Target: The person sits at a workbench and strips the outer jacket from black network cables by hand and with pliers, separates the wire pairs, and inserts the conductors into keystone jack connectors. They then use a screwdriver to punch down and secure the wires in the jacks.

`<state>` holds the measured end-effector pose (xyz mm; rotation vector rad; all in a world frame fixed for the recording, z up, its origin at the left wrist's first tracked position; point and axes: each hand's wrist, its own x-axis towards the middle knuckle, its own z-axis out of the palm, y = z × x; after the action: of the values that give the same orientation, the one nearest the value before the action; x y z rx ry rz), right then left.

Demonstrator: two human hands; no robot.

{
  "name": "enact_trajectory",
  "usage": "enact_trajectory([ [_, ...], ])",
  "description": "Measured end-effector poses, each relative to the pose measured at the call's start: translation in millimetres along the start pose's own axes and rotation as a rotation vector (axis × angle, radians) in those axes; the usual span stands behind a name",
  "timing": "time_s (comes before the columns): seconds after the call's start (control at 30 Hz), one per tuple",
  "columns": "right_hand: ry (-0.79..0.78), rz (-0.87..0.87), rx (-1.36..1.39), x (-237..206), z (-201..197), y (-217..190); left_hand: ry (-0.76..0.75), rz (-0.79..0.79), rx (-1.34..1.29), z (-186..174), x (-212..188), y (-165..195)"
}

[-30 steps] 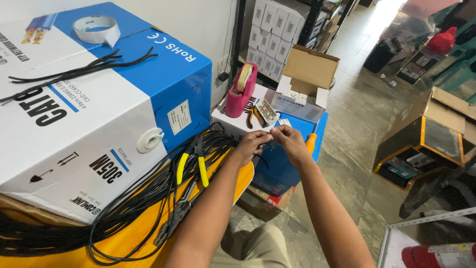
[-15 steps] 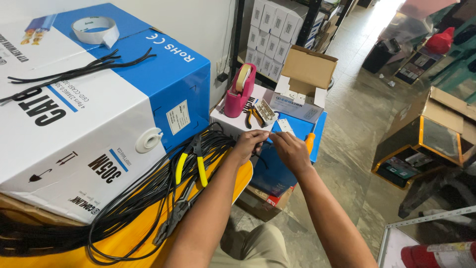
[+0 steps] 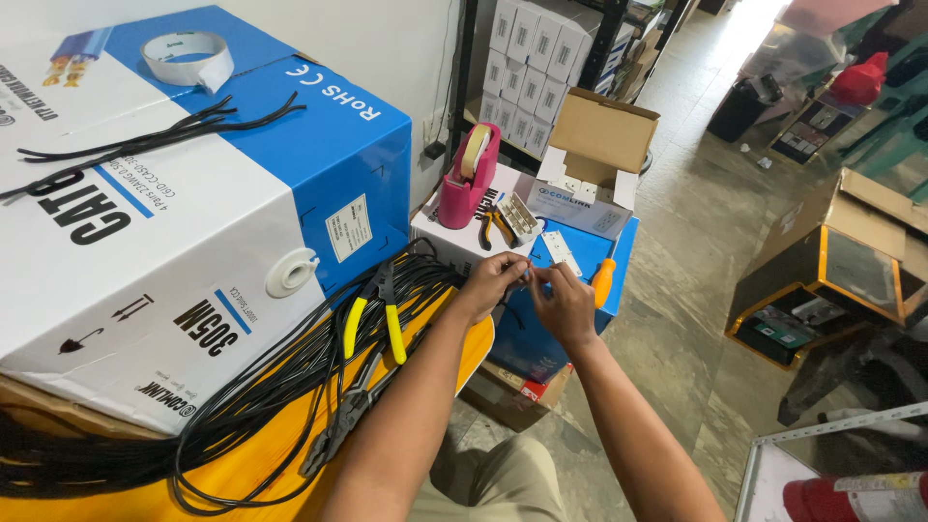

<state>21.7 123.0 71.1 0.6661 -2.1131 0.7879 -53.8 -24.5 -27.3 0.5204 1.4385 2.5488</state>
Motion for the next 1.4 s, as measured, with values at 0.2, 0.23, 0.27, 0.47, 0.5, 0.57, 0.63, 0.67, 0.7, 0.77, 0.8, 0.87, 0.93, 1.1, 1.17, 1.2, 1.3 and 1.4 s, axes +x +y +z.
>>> enact_trajectory([
  [0.2, -0.132, 0.883, 0.609, -14.2, 28.5, 28.8, 0.025, -0.002, 0.003, -0.7, -5.0, 2.0],
  [0.23, -0.158, 0.969, 0.784, -14.9, 30.4, 37.7, 0.021, 0.002, 0.014, -0.3, -4.4, 5.3],
  [0.27, -0.185, 1.056, 0.961, -16.4, 30.9, 45.5, 0.032, -0.018, 0.02, 0.3, -4.8, 7.9],
  [0.47, -0.12, 1.022, 0.805, -11.9, 25.7, 44.6, 0.044, -0.094, -0.128, 1.4, -6.3, 18.3],
  [0.5, -0.102, 0.767, 0.589, -10.9, 21.0, 36.9, 0.038, -0.097, -0.128, 1.3, -7.0, 19.0],
  [0.57, -0.061, 0.256, 0.157, -7.4, 8.5, 21.4, 0.036, -0.113, -0.123, 2.1, -7.5, 20.2],
  [0.63, -0.079, 0.092, 0.033, -1.2, -2.0, 10.6, 0.046, -0.135, -0.115, 2.7, -8.1, 20.6],
  [0.67, -0.089, 0.011, -0.029, 0.8, -6.3, 7.4, 0.044, -0.143, -0.105, 2.8, -8.6, 20.2],
  [0.7, -0.097, -0.031, -0.039, 2.3, -9.1, 5.9, 0.042, -0.15, -0.094, 2.8, -8.6, 19.6],
  [0.77, -0.116, -0.115, -0.054, 3.7, -9.8, 8.2, 0.044, -0.155, -0.078, 2.5, -8.4, 17.5],
  [0.8, -0.117, -0.058, -0.041, 2.0, -6.5, 10.1, 0.047, -0.153, -0.072, 2.5, -8.4, 15.6],
  [0.87, -0.115, 0.048, -0.016, -1.1, 4.8, 16.6, 0.055, -0.12, -0.03, 1.0, -5.7, 14.1],
  [0.93, -0.167, 0.642, 0.411, -4.9, 18.5, 24.5, 0.064, -0.072, 0.034, 1.0, -5.2, 11.4],
  [1.1, -0.212, 1.105, 0.975, -12.6, 25.0, 38.6, 0.066, -0.105, -0.012, -0.1, -7.0, 14.1],
  [1.17, -0.22, 1.184, 1.154, -11.7, 20.8, 34.6, 0.064, -0.125, -0.057, -1.0, -8.2, 18.1],
  [1.2, -0.179, 0.937, 0.853, -12.6, 18.1, 29.2, 0.053, -0.124, -0.087, -0.2, -9.3, 18.6],
  [1.3, -0.097, 0.321, 0.206, -8.4, 9.1, 9.8, 0.045, -0.128, -0.144, 0.9, -9.3, 22.0],
  [1.4, -0.107, 0.02, 0.047, 2.9, -3.5, -0.1, 0.045, -0.163, -0.15, 0.2, -9.5, 22.3],
])
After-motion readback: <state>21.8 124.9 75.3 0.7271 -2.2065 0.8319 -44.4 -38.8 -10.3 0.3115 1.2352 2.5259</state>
